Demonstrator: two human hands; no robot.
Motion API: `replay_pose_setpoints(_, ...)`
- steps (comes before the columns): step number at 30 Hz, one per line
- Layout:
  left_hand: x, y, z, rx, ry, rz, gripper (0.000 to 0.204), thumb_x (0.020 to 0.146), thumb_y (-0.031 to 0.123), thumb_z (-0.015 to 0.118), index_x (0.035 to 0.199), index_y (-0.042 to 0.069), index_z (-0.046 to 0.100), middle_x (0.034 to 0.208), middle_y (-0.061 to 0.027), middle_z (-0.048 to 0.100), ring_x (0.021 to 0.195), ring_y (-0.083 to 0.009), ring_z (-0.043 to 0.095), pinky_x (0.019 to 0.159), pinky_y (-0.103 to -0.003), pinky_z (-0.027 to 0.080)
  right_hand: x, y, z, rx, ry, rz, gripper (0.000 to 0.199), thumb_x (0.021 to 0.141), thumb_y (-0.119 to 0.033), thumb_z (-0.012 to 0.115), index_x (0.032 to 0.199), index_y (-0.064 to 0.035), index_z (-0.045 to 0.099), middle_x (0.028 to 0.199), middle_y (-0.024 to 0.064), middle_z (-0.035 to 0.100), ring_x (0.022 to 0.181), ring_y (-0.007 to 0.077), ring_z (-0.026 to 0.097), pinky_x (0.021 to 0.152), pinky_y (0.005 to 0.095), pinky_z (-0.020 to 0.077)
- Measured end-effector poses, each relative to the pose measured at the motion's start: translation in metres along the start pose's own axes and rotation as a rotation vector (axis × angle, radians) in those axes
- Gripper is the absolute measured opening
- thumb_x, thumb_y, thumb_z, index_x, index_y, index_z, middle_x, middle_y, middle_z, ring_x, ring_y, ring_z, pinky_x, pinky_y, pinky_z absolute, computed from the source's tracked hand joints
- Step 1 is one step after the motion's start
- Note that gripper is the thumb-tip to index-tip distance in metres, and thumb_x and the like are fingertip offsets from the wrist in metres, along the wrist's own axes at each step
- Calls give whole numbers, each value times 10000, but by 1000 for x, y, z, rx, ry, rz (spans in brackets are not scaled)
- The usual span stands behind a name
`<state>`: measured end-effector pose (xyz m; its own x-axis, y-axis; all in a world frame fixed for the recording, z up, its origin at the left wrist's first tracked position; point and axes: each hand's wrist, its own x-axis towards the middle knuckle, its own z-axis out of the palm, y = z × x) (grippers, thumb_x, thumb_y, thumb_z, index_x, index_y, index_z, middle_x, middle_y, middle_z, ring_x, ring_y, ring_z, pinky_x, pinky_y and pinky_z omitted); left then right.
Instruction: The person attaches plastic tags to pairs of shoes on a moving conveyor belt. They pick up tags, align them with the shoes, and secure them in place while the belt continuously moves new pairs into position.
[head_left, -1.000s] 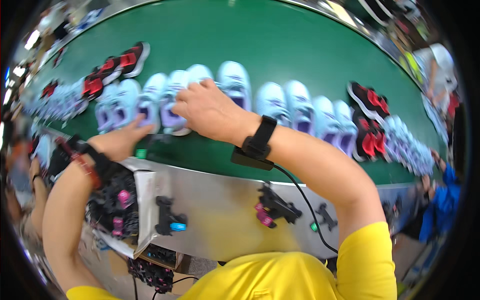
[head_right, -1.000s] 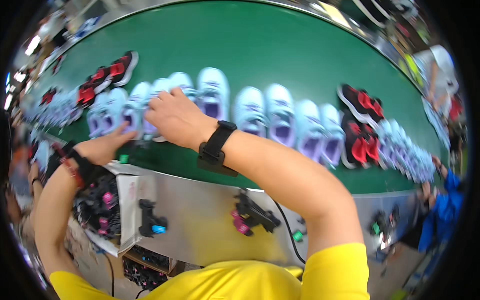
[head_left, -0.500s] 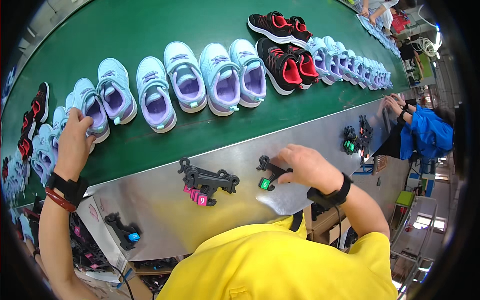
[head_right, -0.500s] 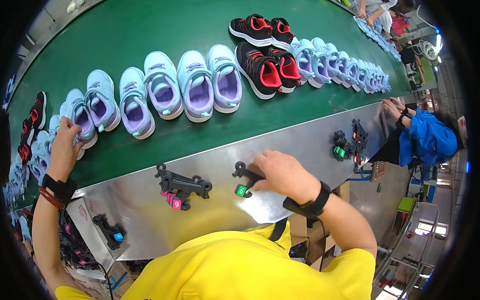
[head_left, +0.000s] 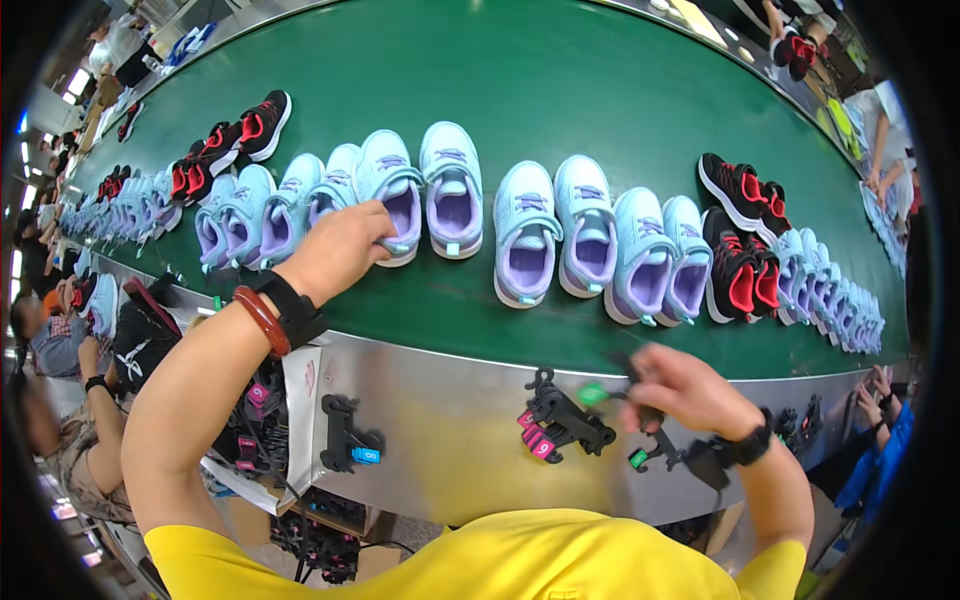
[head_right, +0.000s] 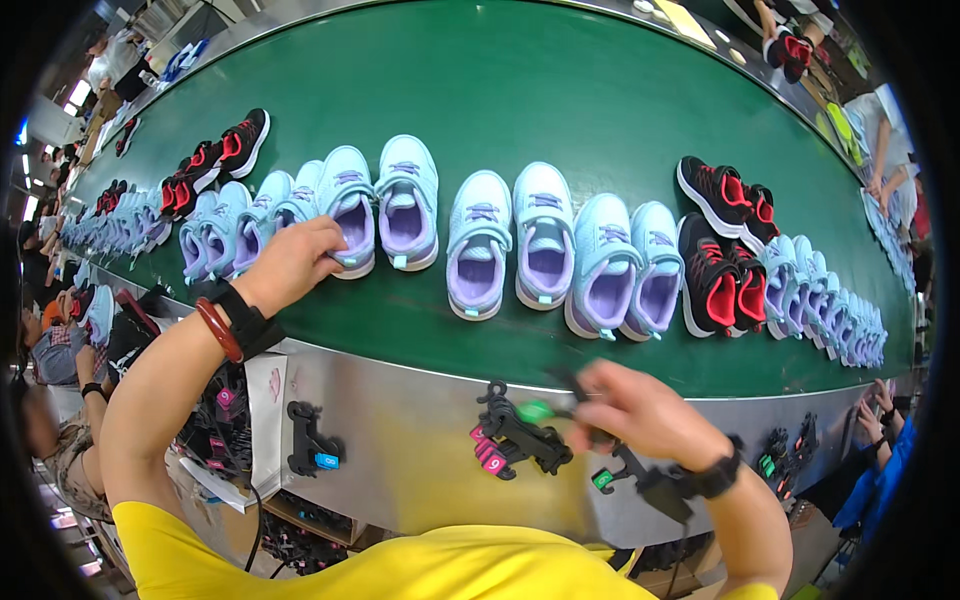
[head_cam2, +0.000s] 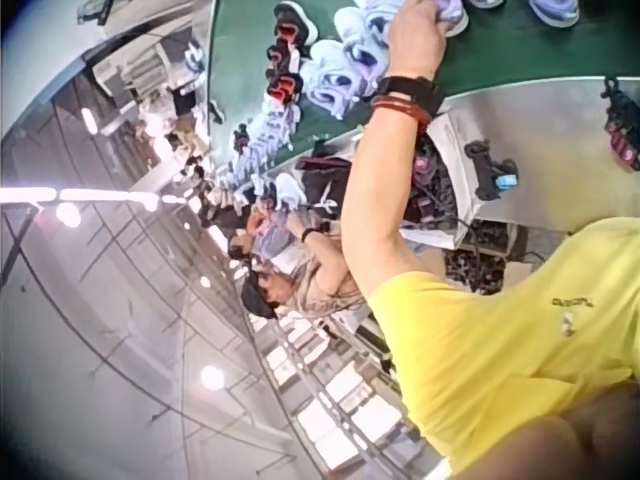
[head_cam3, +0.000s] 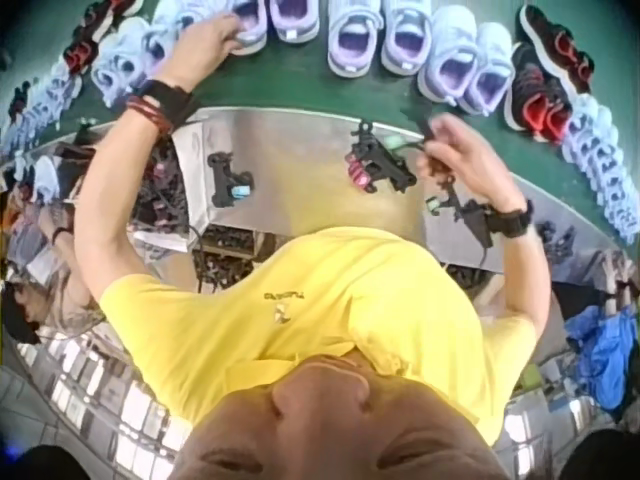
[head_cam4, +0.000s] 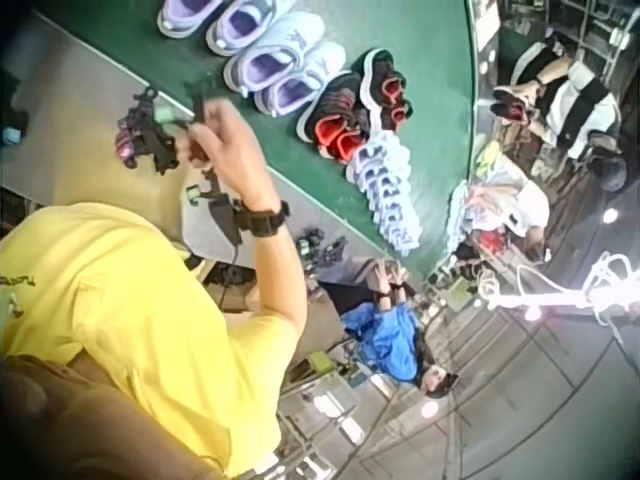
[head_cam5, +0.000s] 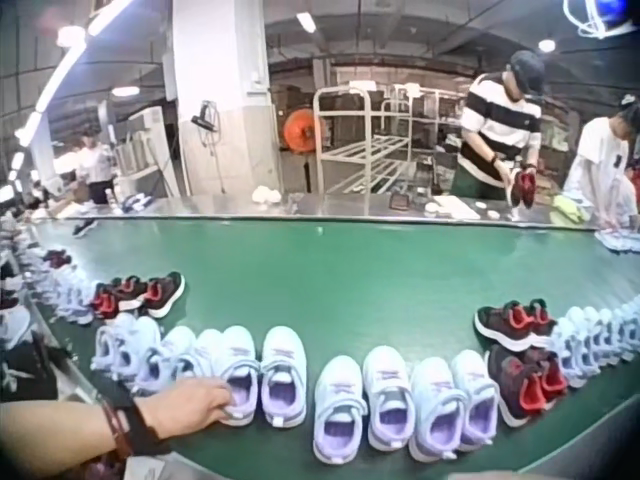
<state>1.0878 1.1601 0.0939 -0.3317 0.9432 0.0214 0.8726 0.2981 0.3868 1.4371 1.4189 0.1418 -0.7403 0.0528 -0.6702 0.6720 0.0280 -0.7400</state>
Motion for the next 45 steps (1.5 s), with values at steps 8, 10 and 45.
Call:
replay_pose_setpoints(8,7,10,4,-34,-29,-34,213,732,52,737,907,17,619,930,-143,603,873,-374,619,749,-453,502,151,-76,107,456,-96,-92,195,1029,-138,434,1124,24,382,877,151,629,696,234,688,551,304,568)
replay_pose_setpoints(10,7,11,4,-9,-16,-27,214,727,38,738,901,10,616,921,-137,609,841,-363,633,722,-434,512,159,-80,115,503,-103,-83,185,1030,-137,434,1114,19,383,874,149,627,693,238,688,557,309,576)
replay_pose_setpoints(45,-10,30,-12,54,-307,-286,305,876,51,571,1169,76,653,958,-200,670,899,-402,629,796,-494,488,217,-109,34,-1349,287,-1245,258,795,-361,724,828,-111,672,763,20,640,939,210,548,816,357,397)
